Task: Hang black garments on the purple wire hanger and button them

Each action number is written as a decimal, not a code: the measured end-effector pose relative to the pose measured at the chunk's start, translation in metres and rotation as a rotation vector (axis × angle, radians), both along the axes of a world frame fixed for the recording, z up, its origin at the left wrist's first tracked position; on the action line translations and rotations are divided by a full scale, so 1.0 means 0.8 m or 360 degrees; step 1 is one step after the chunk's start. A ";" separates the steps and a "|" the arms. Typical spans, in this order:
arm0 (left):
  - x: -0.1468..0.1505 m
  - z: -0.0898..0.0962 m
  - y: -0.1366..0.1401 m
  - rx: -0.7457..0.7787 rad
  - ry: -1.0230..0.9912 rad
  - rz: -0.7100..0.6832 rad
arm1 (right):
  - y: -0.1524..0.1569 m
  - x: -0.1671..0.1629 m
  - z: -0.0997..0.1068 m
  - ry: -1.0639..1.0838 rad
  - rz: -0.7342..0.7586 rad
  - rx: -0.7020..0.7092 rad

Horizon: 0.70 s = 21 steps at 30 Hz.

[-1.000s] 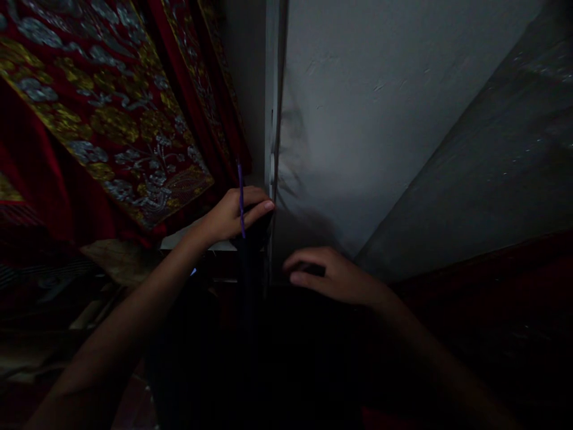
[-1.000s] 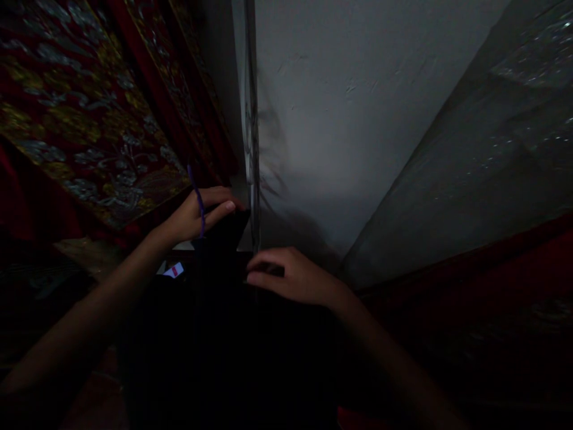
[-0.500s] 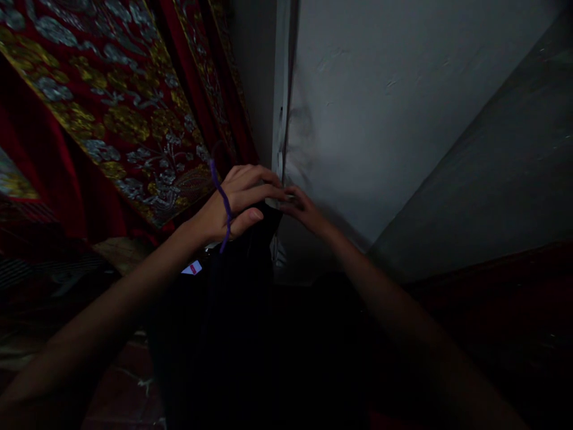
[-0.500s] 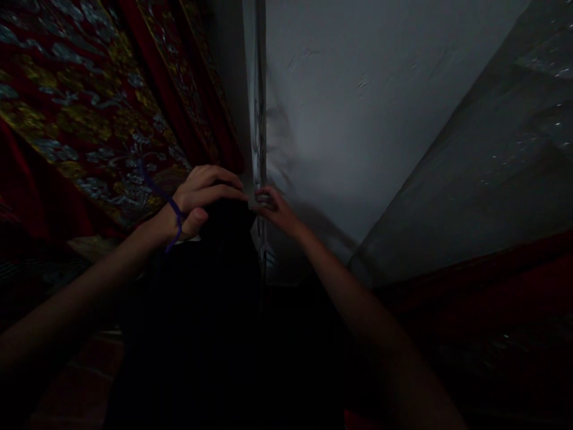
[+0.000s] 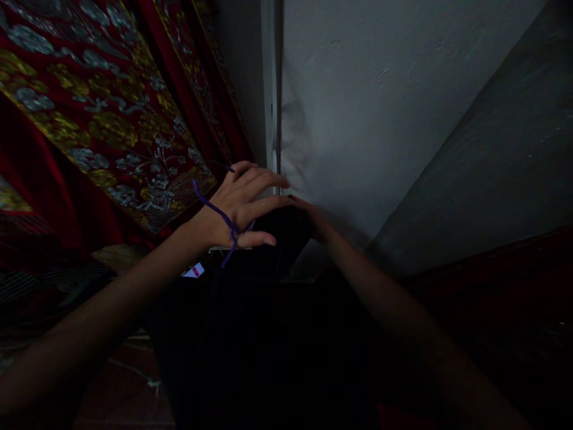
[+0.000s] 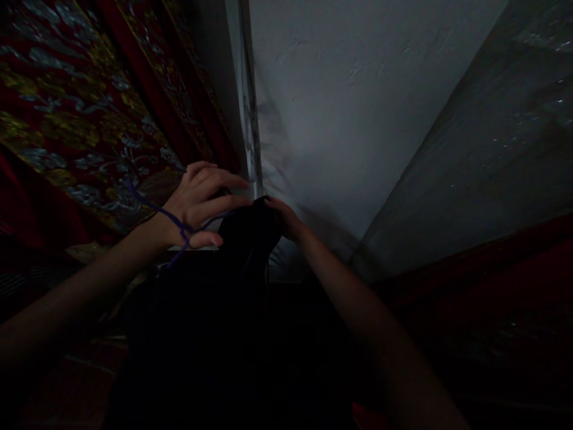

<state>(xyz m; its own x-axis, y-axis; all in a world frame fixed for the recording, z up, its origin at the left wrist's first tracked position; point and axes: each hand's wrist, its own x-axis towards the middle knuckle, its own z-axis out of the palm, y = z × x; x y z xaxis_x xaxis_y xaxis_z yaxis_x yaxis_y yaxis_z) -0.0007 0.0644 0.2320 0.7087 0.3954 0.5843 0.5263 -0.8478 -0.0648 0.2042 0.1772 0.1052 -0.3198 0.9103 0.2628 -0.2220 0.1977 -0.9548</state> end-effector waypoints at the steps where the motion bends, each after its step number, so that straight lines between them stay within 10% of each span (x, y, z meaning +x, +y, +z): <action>1: -0.008 0.001 0.003 -0.0078 -0.0065 0.0055 | 0.001 0.014 0.002 0.0023 0.0045 -0.0059; 9: -0.085 -0.008 0.065 -0.1551 -0.1195 0.0106 | -0.003 0.109 0.086 0.0318 -0.0213 -0.0300; 17: -0.136 -0.039 0.051 -0.2040 -0.1729 0.0678 | -0.019 0.096 0.123 0.0752 -0.0656 -0.0221; 21: -0.142 -0.044 0.027 -0.1874 -0.2032 0.0689 | -0.018 0.083 0.118 0.0738 -0.0581 -0.0239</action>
